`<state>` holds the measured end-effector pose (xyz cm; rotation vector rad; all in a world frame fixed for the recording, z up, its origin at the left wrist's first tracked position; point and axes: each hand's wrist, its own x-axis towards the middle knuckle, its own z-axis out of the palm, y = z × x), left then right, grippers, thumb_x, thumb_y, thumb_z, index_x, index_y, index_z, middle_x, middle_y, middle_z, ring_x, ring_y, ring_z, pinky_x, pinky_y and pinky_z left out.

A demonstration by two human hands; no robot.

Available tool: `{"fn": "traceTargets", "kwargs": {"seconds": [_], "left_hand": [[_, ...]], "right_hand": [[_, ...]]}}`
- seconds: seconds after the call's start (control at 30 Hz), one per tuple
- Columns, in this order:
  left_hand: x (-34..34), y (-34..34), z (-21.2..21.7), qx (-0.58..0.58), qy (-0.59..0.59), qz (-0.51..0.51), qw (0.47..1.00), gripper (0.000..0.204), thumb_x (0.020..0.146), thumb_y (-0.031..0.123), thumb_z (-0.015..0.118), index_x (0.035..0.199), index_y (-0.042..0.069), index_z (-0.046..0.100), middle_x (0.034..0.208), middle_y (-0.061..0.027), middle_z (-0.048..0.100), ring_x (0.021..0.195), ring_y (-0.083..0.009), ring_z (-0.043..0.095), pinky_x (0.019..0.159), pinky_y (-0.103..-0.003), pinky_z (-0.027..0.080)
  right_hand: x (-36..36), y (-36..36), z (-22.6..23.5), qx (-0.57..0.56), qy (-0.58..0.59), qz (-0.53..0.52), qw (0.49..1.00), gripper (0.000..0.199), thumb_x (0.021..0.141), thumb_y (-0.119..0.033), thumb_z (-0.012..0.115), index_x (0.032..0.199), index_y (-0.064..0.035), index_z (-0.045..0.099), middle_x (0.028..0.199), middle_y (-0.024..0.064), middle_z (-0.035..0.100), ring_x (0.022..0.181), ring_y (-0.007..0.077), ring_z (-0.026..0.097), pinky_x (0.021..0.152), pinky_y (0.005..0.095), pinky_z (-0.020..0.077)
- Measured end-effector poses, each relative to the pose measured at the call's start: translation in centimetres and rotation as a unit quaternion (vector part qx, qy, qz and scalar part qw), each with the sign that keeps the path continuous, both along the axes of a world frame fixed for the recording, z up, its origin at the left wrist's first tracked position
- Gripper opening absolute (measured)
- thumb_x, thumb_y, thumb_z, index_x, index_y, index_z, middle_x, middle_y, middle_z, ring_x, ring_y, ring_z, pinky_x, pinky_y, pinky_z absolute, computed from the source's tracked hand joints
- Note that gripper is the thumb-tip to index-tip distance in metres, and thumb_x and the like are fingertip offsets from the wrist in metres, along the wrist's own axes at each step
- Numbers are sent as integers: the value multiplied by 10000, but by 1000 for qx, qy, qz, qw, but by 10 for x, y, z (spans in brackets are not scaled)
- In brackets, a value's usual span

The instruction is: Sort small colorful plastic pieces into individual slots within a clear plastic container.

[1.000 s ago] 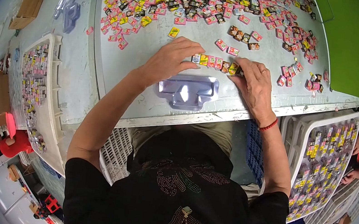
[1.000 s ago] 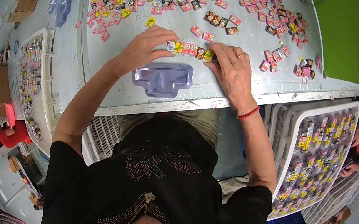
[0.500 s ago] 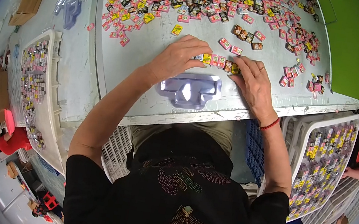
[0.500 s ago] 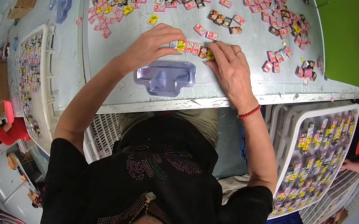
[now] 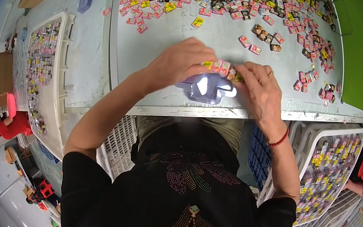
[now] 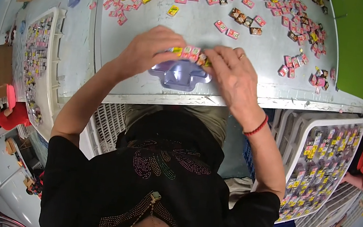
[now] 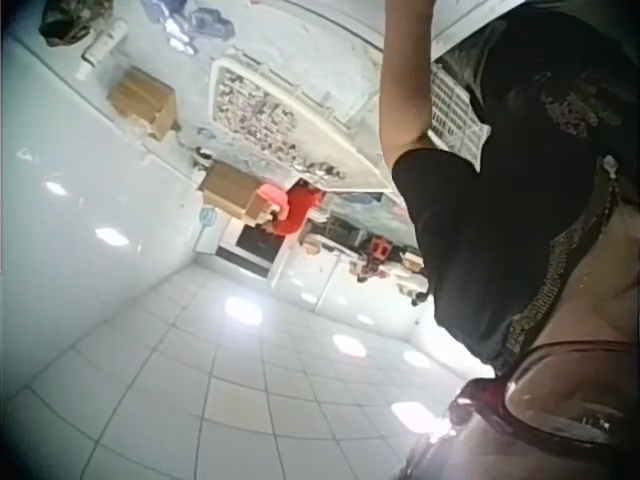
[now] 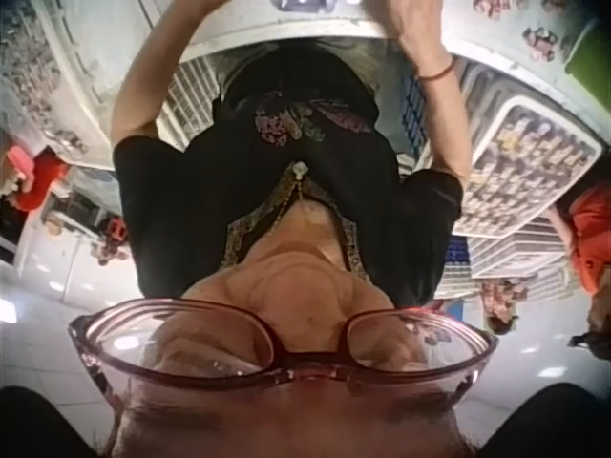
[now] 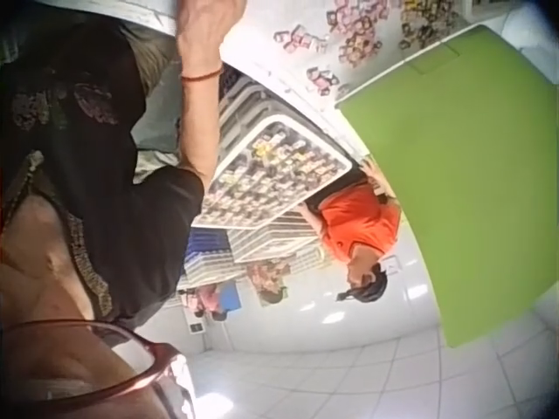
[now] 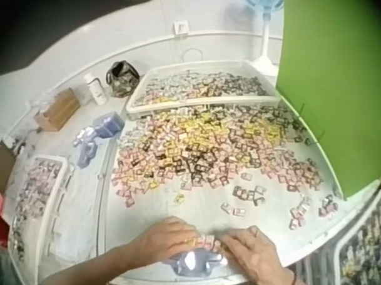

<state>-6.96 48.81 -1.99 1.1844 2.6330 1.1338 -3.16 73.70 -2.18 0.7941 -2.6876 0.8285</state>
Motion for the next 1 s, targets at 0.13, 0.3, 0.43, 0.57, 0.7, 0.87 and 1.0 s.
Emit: {"fn": "traceTargets", "kwargs": {"seconds": [0.13,0.3,0.43,0.57,0.7,0.87,1.0], "left_hand": [[31,-23,-9,1,-24,27,999,285,787,82,728,1055,17,658,1072,-82,658,977,-267,602,839,-347,503],[39,-21,-19,19,1,63,998,267,769,63,740,1020,12,667,1031,-77,649,966,-246,604,817,-337,510],[43,-19,-26,11,67,87,994,248,753,65,750,985,16,677,995,-57,642,965,-223,606,798,-323,516],[48,-21,-37,53,61,117,990,236,736,61,760,956,18,687,986,-50,652,961,-219,611,798,-323,519],[55,-19,-45,72,99,140,983,233,732,65,761,948,19,687,1007,-41,661,997,-223,612,821,-315,525],[62,-23,-49,46,135,135,981,240,751,82,748,976,24,686,1088,-37,660,1108,-229,597,893,-312,522],[69,-24,-47,-10,159,125,979,377,726,92,761,1075,1,655,1188,-77,638,1179,-281,567,937,-354,504]], "right_hand": [[13,-19,-3,3,-32,52,998,383,709,-35,747,1081,-43,657,1047,75,630,839,261,574,735,334,506],[15,-27,-16,-8,-23,37,999,384,694,-30,768,1064,-35,662,1039,89,633,848,269,575,740,342,506],[21,-33,-22,-52,-25,-17,998,371,673,-3,786,1025,-27,672,1017,103,646,880,278,590,762,357,510],[30,-41,-26,-53,1,-46,998,353,675,18,779,1010,-15,675,1012,107,652,924,286,603,795,364,518],[43,-44,-40,-14,55,-57,997,344,706,33,751,1040,11,673,1057,117,653,1004,307,600,882,377,508],[56,-46,-47,29,38,-64,997,473,784,-71,720,1220,53,585,1283,179,555,1175,357,515,977,433,445],[73,-50,-44,99,-37,-60,993,795,856,-396,638,1405,101,351,1481,229,350,1402,399,286,1120,540,221]]}}
